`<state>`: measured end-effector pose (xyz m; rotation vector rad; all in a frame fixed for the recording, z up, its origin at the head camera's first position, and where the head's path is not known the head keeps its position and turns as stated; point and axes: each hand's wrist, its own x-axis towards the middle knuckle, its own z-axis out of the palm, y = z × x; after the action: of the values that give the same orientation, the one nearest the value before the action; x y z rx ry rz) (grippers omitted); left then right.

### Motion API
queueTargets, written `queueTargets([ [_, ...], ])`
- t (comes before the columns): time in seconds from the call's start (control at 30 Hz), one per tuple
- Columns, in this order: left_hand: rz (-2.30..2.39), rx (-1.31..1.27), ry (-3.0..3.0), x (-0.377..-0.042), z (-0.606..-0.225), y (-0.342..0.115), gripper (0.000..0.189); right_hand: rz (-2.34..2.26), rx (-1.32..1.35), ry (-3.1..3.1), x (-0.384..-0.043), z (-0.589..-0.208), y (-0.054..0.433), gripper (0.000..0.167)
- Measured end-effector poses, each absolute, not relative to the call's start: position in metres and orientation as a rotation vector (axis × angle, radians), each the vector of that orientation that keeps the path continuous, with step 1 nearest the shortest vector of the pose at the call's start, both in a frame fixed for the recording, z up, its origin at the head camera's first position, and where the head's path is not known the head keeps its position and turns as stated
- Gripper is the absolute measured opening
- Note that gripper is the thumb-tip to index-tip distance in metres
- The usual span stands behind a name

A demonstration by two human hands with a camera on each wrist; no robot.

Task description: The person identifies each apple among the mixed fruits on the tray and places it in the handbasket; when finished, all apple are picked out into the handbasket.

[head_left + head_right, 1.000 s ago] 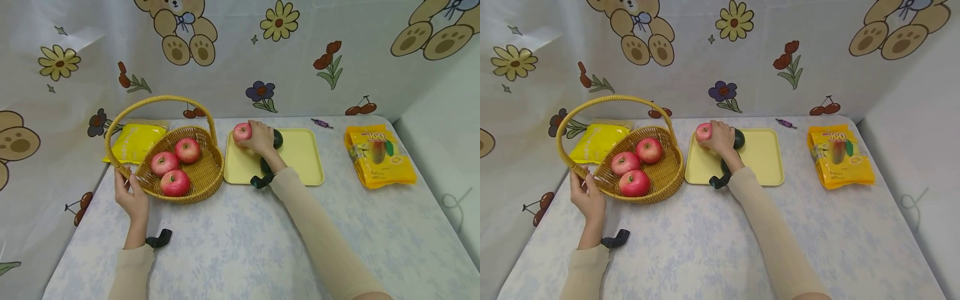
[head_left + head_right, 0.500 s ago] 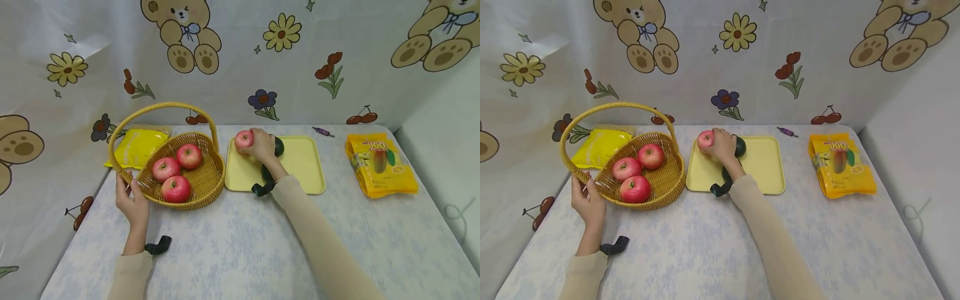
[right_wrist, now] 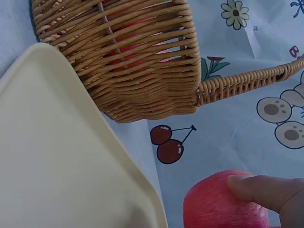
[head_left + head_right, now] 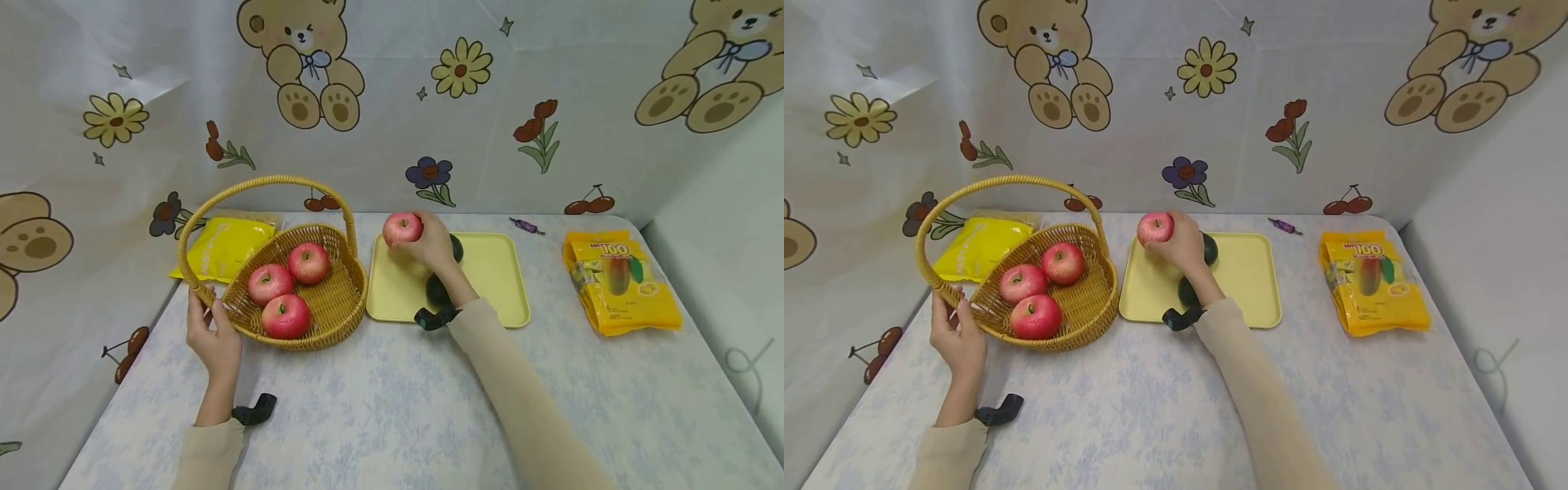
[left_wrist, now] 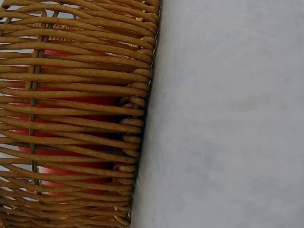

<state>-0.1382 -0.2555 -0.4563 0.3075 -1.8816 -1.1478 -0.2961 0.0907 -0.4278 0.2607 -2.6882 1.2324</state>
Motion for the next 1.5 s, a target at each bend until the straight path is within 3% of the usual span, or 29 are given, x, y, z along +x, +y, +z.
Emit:
queueTargets([
  [0.37, -1.148, 0.303, -1.879, -0.138, -0.456, -0.256, 0.039, 1.407, 0.209, -2.603, -0.275, -0.410, 0.100, 0.080],
  [0.87, -1.151, 0.308, -1.878, -0.139, -0.457, -0.256, 0.042, 1.456, 0.373, -2.524, -0.242, -0.387, 0.101, 0.078],
  [1.5, -1.146, 0.308, -1.897, -0.137, -0.455, -0.255, 0.040, 1.539, 0.741, -2.557, -0.212, -0.382, 0.053, 0.074],
])
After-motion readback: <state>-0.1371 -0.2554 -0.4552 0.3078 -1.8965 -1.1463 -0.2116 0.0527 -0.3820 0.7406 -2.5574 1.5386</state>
